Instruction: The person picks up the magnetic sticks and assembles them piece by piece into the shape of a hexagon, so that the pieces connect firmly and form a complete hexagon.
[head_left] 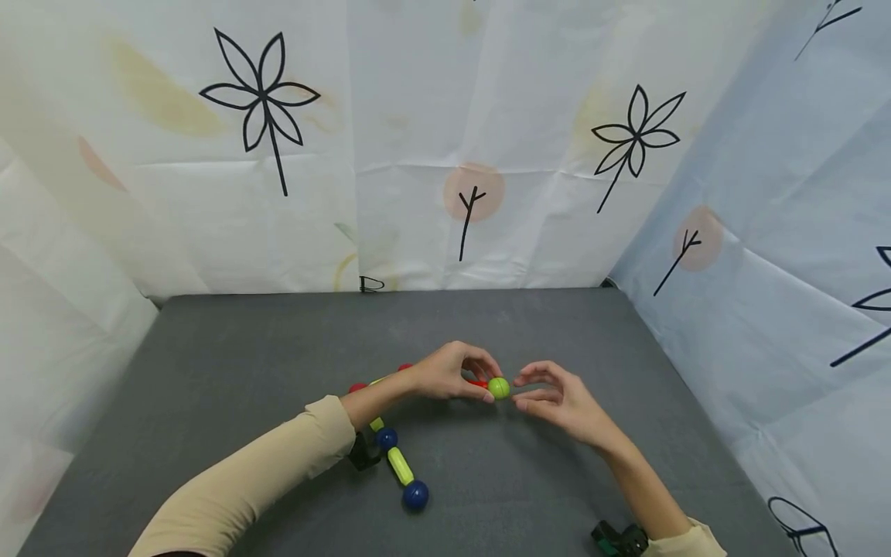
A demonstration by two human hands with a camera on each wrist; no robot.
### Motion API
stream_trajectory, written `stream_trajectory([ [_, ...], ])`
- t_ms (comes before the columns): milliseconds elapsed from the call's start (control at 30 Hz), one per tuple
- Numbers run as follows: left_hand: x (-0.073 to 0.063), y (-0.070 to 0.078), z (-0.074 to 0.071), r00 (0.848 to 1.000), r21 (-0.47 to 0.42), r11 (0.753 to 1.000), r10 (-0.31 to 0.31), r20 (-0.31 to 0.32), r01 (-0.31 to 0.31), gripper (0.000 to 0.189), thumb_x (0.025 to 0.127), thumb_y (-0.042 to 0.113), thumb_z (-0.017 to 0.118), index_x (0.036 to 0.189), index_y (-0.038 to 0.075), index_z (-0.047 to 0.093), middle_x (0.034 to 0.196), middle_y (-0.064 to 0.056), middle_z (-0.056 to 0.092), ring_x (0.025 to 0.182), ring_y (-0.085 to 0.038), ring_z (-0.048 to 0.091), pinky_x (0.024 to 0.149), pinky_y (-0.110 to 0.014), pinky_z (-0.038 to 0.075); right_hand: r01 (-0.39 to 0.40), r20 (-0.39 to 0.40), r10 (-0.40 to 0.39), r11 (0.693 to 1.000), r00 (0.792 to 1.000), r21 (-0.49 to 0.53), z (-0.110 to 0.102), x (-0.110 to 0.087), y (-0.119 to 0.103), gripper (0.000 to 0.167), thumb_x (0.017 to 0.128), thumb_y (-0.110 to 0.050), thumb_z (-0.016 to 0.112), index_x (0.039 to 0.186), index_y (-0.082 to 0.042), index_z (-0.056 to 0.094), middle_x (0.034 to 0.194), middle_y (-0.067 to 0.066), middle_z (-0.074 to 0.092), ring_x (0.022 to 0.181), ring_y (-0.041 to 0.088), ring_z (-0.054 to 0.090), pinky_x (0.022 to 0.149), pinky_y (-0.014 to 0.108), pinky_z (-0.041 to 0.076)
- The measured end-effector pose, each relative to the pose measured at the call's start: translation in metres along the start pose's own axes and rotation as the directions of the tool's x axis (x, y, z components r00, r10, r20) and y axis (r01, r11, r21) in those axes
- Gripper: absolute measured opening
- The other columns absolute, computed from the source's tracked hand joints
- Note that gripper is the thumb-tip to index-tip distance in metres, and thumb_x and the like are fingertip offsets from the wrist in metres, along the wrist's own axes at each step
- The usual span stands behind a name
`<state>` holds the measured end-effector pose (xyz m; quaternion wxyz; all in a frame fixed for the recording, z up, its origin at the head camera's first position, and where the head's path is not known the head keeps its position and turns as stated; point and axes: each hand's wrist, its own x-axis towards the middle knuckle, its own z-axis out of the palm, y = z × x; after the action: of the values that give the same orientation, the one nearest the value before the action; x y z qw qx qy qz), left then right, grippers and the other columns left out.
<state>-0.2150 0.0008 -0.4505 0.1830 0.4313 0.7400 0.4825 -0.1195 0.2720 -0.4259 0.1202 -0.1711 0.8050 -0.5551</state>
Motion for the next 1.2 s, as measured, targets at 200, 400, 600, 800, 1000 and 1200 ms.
stream_trajectory([
  [200,0.000,-0.001,0.000,1.000,-0.019,1.000,-0.004,0.000,0.004,0.034,0.092,0.010,0.088,0.123,0.006,0.076,0.121,-0.011,0.080,0.101,-0.008,0.074,0.099,-0.028,0.061,-0.002,-0.033,-0.003,0.987,0.999,-0.159,-0.032,-0.011,0.012,0.040,0.100,-0.010,0.079,0.131,0.009,0.063,0.129,0.035,0.068,0.113,0.027,0.077,0.092,0.025,0.063],
  [400,0.000,-0.003,0.000,1.000,-0.025,1.000,0.001,0.010,-0.001,0.034,0.091,0.009,0.088,0.123,0.006,0.076,0.121,-0.012,0.079,0.100,-0.007,0.073,0.099,-0.027,0.061,-0.097,-0.014,0.097,0.942,0.995,-0.321,-0.056,-0.023,0.031,0.039,0.096,-0.014,0.084,0.127,0.004,0.069,0.120,0.020,0.076,0.103,0.018,0.076,0.086,0.025,0.061],
  [600,0.001,-0.004,0.000,1.000,-0.029,1.000,0.001,0.009,0.000,0.034,0.091,0.009,0.088,0.123,0.006,0.076,0.120,-0.011,0.080,0.099,-0.006,0.073,0.097,-0.024,0.060,-0.124,-0.010,0.130,0.914,0.991,-0.386,-0.063,-0.026,0.046,0.034,0.095,-0.011,0.084,0.124,0.002,0.071,0.112,0.014,0.077,0.096,0.008,0.071,0.082,0.025,0.059],
  [800,0.001,-0.003,0.001,1.000,-0.029,1.000,0.002,0.005,-0.002,0.033,0.092,0.010,0.088,0.123,0.006,0.076,0.120,-0.011,0.079,0.099,-0.005,0.073,0.098,-0.024,0.060,-0.130,-0.097,0.102,0.926,0.990,-0.355,-0.055,-0.024,0.042,0.030,0.096,-0.009,0.083,0.121,0.002,0.071,0.109,0.013,0.076,0.089,0.003,0.069,0.077,0.024,0.060],
  [1000,0.002,-0.003,0.001,1.000,-0.023,1.000,0.002,-0.001,-0.002,0.033,0.092,0.012,0.088,0.123,0.007,0.076,0.120,-0.010,0.080,0.100,-0.006,0.073,0.099,-0.026,0.061,-0.071,-0.129,0.039,0.964,0.991,-0.255,-0.038,-0.018,0.017,0.034,0.095,-0.008,0.083,0.123,0.005,0.068,0.112,0.018,0.076,0.093,0.009,0.072,0.081,0.023,0.062],
  [1200,0.002,-0.002,0.001,1.000,-0.015,1.000,-0.011,-0.004,0.011,0.033,0.092,0.011,0.088,0.123,0.006,0.076,0.121,-0.011,0.080,0.100,-0.005,0.073,0.100,-0.028,0.061,-0.046,-0.079,0.031,0.980,0.996,-0.192,-0.019,-0.013,0.000,0.040,0.097,-0.008,0.082,0.127,0.011,0.063,0.114,0.021,0.076,0.096,0.011,0.074,0.085,0.022,0.063],
])
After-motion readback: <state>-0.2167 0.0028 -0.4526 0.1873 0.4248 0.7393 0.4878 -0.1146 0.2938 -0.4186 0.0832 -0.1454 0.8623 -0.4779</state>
